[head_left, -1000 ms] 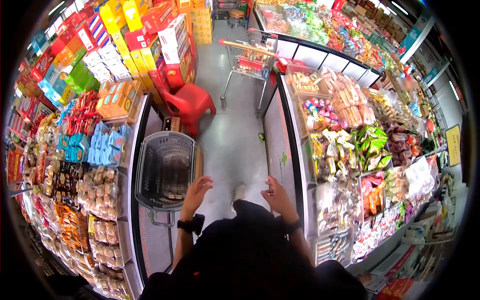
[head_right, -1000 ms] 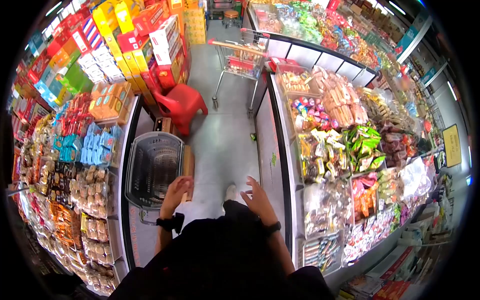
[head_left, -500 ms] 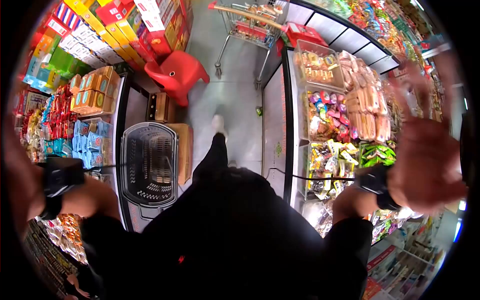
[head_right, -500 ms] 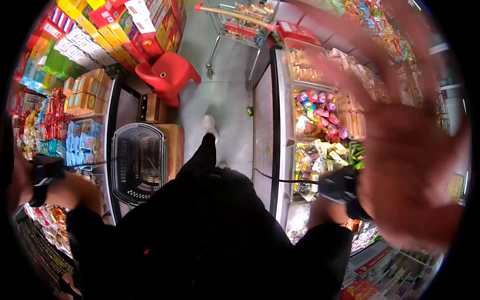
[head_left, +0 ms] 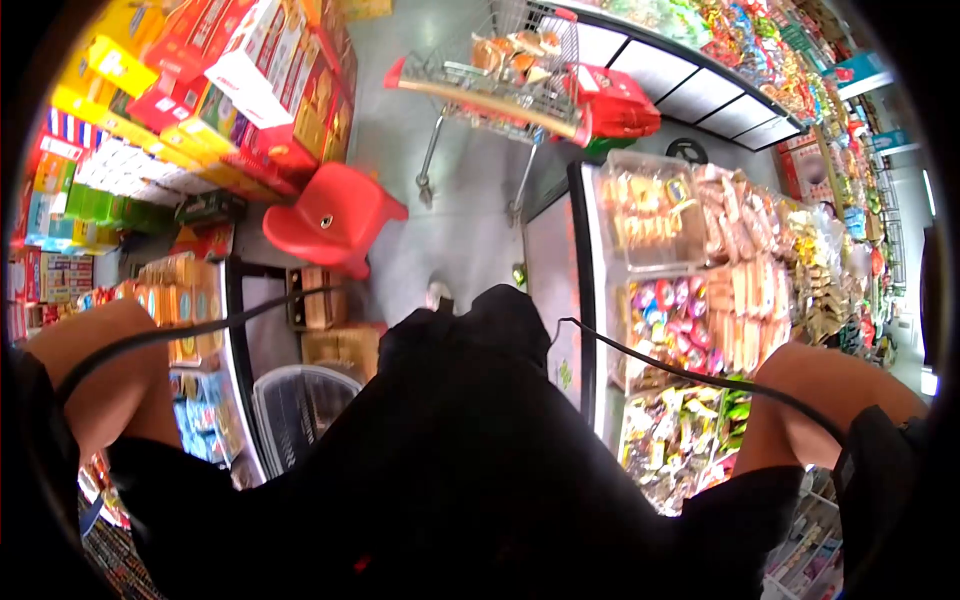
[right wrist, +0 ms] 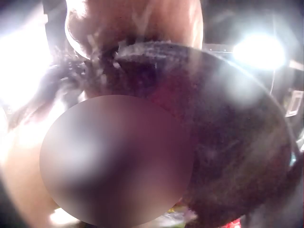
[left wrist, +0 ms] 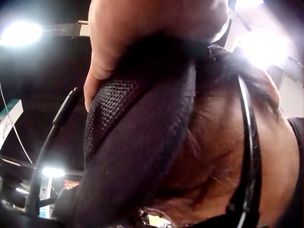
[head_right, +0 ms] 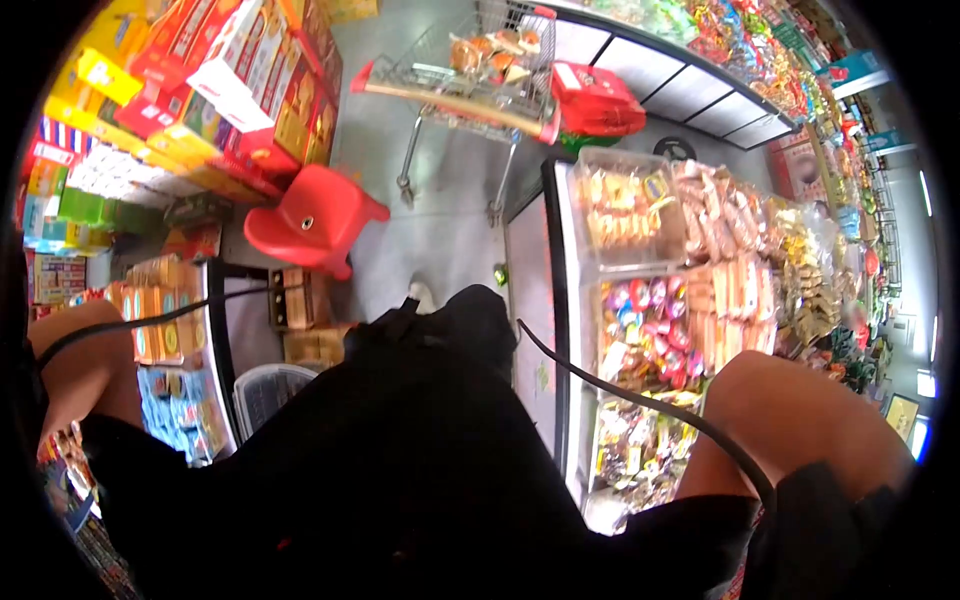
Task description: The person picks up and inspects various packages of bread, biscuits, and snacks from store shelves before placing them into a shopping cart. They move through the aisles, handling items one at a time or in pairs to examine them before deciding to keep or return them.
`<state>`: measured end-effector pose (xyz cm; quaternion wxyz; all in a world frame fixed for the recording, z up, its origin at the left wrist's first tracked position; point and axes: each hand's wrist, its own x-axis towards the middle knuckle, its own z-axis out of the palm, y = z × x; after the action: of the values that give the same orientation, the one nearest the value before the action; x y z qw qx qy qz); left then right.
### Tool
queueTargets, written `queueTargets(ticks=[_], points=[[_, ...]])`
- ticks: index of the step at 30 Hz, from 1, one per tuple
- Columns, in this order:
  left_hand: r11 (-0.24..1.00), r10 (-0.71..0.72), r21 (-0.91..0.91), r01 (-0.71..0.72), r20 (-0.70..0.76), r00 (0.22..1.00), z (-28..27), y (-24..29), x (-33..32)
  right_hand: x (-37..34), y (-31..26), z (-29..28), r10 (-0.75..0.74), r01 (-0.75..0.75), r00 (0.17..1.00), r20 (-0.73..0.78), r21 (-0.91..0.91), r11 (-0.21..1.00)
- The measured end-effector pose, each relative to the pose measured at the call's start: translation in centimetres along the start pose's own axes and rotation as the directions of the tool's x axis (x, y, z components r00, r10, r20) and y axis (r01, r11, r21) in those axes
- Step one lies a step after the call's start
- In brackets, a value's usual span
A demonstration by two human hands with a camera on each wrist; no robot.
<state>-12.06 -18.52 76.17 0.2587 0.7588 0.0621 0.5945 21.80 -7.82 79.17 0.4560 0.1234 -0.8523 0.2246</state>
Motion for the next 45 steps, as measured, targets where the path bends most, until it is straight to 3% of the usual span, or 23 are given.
queueTargets(ticks=[8, 12, 14, 16, 17, 18, 20, 21, 22, 24, 25, 28, 35, 39, 42, 45], points=[[0.996, 0.042, -0.074, -0.043, -0.015, 0.999, -5.4, -6.7, 3.7, 1.7, 10.4, -3.7, -0.110, 0.110, 0.994, 0.019, -0.013, 0.994], [0.992, -0.025, -0.128, 0.014, -0.087, 0.996, -7.8, -10.4, 6.3, 0.9, 15.9, -5.6, -0.043, 0.046, 0.996, -0.077, 0.039, 0.998], [0.978, -0.032, -0.209, 0.005, -0.127, 0.991, -8.9, -12.4, 7.5, 0.3, 18.8, -6.5, -0.030, 0.037, 0.989, -0.146, 0.048, 0.998], [0.865, 0.046, -0.474, -0.161, -0.246, 0.968, -8.3, -15.0, 8.0, -2.0, 21.4, -6.6, -0.012, 0.032, 0.967, -0.253, 0.074, 0.997], [0.994, -0.099, 0.026, 0.110, -0.261, 0.960, -10.0, -12.3, 7.7, -3.5, 22.9, -6.3, 0.022, 0.012, 0.942, -0.334, 0.098, 0.995], [0.993, -0.107, 0.029, 0.118, -0.261, 0.959, -10.2, -14.0, 8.0, -4.8, 23.9, -6.0, 0.061, 0.000, 0.909, -0.413, 0.147, 0.989], [0.870, -0.237, 0.411, 0.272, -0.135, 0.962, -9.5, -18.8, 7.2, -4.8, 26.3, -3.4, 0.103, 0.196, 0.736, -0.670, 0.356, 0.914], [0.670, 0.091, 0.727, 0.154, -0.286, 0.954, -7.7, -20.7, 5.4, -4.0, 29.0, -4.0, -0.162, 0.118, 0.718, -0.677, -0.110, 0.987], [0.782, -0.063, 0.592, 0.192, -0.232, 0.971, -8.2, -21.8, 6.0, -3.9, 29.9, -4.5, -0.153, 0.112, 0.715, -0.682, -0.104, 0.988], [0.803, -0.112, 0.552, 0.226, -0.233, 0.966, -8.6, -23.2, 7.0, -3.9, 31.0, -5.5, -0.120, -0.061, 0.686, -0.717, -0.222, 0.973], [0.801, -0.114, 0.550, 0.236, -0.246, 0.963, -8.7, -23.8, 7.4, -5.0, 30.7, -7.6, 0.014, -0.078, 0.798, -0.603, -0.081, 0.994], [0.788, -0.110, 0.564, 0.247, -0.265, 0.958, -9.1, -25.1, 8.0, -5.7, 33.4, -9.5, 0.037, 0.031, 0.809, -0.587, 0.105, 0.994], [0.792, -0.085, 0.565, 0.231, -0.273, 0.958, -9.4, -26.0, 7.3, -4.6, 35.1, -11.1, -0.022, 0.051, 0.941, -0.337, 0.078, 0.996], [0.806, -0.073, 0.552, 0.214, -0.267, 0.961, -9.4, -26.5, 7.2, -4.1, 34.3, -11.7, -0.046, 0.061, 0.964, -0.262, 0.049, 0.997], [0.812, -0.052, 0.548, 0.199, -0.273, 0.961, -9.3, -27.0, 6.8, -4.0, 35.0, -9.1, -0.063, 0.022, 0.858, -0.511, -0.085, 0.996], [0.799, -0.031, 0.570, 0.189, -0.275, 0.961, -9.2, -27.6, 6.5, -4.7, 36.6, -6.0, -0.111, -0.030, 0.674, -0.731, -0.176, 0.984]])
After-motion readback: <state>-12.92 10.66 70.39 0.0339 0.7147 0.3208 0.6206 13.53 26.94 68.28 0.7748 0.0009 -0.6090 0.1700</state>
